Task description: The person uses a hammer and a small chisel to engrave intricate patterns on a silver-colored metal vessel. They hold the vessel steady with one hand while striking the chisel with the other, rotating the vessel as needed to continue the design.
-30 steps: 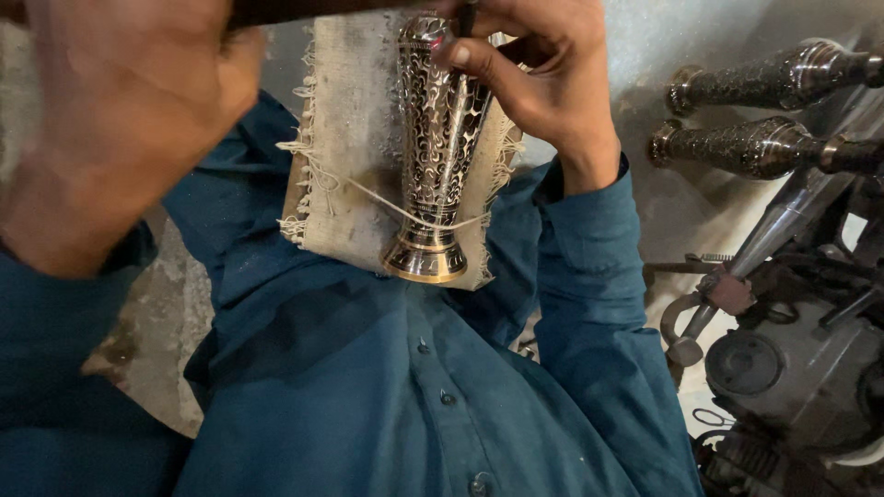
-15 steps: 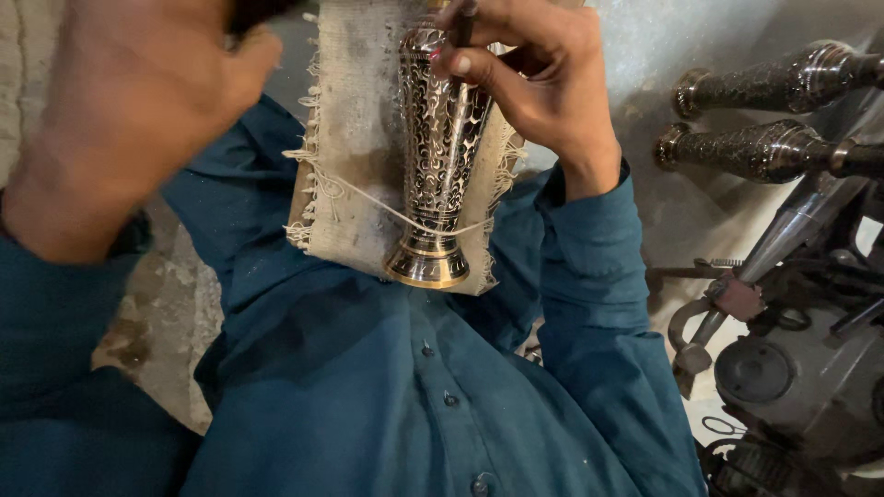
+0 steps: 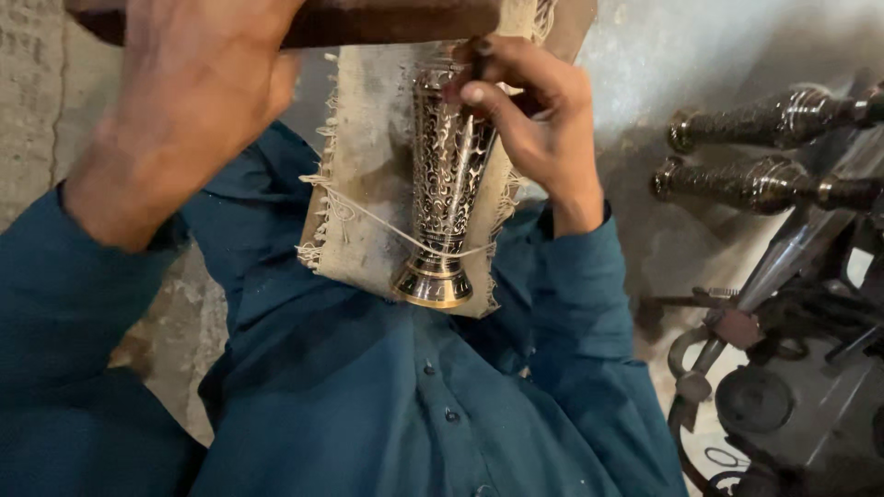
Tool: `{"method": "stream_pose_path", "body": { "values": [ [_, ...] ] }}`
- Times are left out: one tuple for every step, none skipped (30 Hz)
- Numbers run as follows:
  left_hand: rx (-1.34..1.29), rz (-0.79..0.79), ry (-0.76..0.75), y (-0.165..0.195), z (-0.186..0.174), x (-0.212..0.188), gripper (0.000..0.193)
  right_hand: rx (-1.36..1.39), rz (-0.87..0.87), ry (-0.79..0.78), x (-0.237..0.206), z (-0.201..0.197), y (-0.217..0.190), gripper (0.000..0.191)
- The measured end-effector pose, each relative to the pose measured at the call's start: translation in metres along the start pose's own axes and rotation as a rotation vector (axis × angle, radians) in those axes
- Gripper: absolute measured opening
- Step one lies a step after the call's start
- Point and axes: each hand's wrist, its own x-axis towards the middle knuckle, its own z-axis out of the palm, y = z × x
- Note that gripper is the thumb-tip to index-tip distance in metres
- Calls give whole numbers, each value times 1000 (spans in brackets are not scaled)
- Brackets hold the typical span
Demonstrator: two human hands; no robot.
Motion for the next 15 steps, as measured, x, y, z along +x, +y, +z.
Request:
{"method": "stream_pose_path", "body": {
  "values": [
    [-6, 3, 0, 2, -1, 2, 15, 69, 14, 53, -3, 5, 2, 24],
    [-14, 10, 5, 4, -2, 5, 15, 138, 28, 110, -4, 9, 3, 23],
    [-23, 22, 7, 6, -4, 7, 15, 123, 25, 122, -6, 11, 4, 24],
    [-36, 24, 6, 8, -5, 8, 15, 108, 27, 135, -9, 12, 4, 24],
    [-46, 30, 6, 10, -7, 10, 15, 94, 27, 147, -11, 13, 3, 25],
    [-39, -11, -32, 12, -9, 10, 15, 71, 15, 140, -12, 13, 3, 25],
    [-36, -69, -84, 13, -10, 11, 15, 47, 3, 132, -11, 13, 2, 25],
    [-38, -162, -164, 14, -12, 10, 13, 25, -8, 123, -11, 13, 1, 25],
    [-4, -143, -147, 15, -14, 9, 13, -49, 12, 139, -11, 13, -1, 25],
    [31, -124, -127, 14, -16, 8, 13, -123, 31, 153, -9, 12, -3, 25],
    [65, -107, -106, 12, -19, 5, 13, -195, 50, 165, -8, 11, -4, 26],
    [99, -88, -87, 10, -21, 2, 13, -212, 12, 122, -6, 9, -6, 26],
    [132, -65, -67, 6, -22, 0, 14, -231, -24, 82, -4, 6, -8, 26],
    [200, -12, -26, 5, -21, -4, 11, -249, -58, 39, -2, 3, -10, 27],
    [270, 39, 19, 3, -19, -8, 9, -208, -22, 8, -1, 1, -11, 24]
  ]
}}
